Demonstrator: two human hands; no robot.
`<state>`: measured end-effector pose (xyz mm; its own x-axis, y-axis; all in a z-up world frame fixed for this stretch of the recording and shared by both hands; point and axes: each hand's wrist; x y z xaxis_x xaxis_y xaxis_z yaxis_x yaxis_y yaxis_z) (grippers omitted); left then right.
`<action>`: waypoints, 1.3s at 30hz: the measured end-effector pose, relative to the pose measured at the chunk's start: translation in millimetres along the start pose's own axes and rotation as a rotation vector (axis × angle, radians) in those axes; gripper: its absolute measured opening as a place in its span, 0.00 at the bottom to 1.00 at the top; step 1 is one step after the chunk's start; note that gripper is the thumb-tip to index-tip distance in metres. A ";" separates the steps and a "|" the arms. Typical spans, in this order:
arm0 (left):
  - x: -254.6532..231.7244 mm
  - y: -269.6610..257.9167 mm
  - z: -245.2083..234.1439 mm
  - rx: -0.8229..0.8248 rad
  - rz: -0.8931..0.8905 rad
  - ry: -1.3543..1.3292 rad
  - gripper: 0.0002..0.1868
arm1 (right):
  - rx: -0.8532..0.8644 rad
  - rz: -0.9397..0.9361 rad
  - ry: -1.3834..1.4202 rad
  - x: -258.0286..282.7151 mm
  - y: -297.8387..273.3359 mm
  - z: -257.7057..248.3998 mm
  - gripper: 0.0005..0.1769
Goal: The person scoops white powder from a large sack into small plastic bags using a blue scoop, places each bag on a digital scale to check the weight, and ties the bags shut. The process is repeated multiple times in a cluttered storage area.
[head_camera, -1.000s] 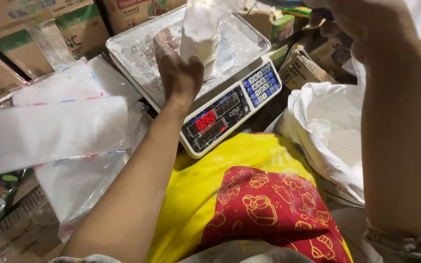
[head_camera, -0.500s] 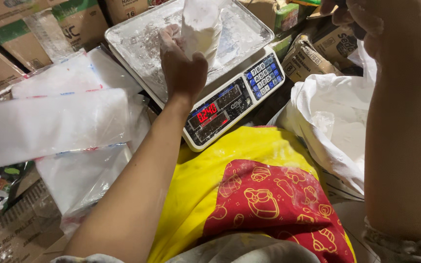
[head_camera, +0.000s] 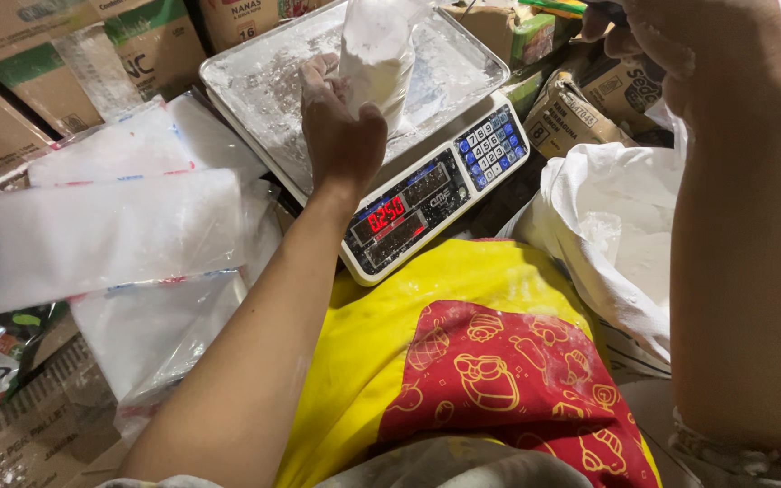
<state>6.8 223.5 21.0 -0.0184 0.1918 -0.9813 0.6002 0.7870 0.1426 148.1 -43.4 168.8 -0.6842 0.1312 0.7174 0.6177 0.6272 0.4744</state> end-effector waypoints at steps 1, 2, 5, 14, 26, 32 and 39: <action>-1.8 -0.3 -0.6 0.003 -0.009 0.002 0.35 | -0.012 0.073 -0.135 7.3 1.3 3.8 0.12; -3.6 -1.0 -0.8 0.005 -0.002 -0.016 0.36 | -0.023 0.147 -0.268 15.8 3.3 8.8 0.14; -8.3 -5.4 0.1 0.019 0.007 -0.047 0.36 | -0.085 0.262 -0.339 47.9 2.7 22.1 0.13; -26.6 -41.7 32.6 0.099 0.084 0.009 0.33 | -0.188 0.215 -0.003 80.0 -25.4 26.7 0.03; -28.5 -70.9 74.7 0.176 0.105 -0.057 0.32 | -0.190 0.264 0.081 37.4 -68.3 -3.6 0.08; -28.5 -88.8 104.5 0.225 0.129 -0.067 0.29 | -0.231 0.342 0.046 33.6 -97.4 -25.2 0.10; -31.7 -109.6 130.1 0.320 0.168 -0.057 0.24 | -0.304 0.526 -0.248 28.3 -145.5 -71.7 0.14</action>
<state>45.7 54.9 19.6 0.1409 0.2623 -0.9546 0.8110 0.5224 0.2632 66.7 -186.0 156.6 -0.3078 0.5567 0.7716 0.9514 0.1910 0.2417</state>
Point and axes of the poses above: each hand's wrist, its own y-axis towards the middle knuckle, its own z-axis out of the palm, x = y × z, and after that the axes turned 12 degrees about -z, right-handed
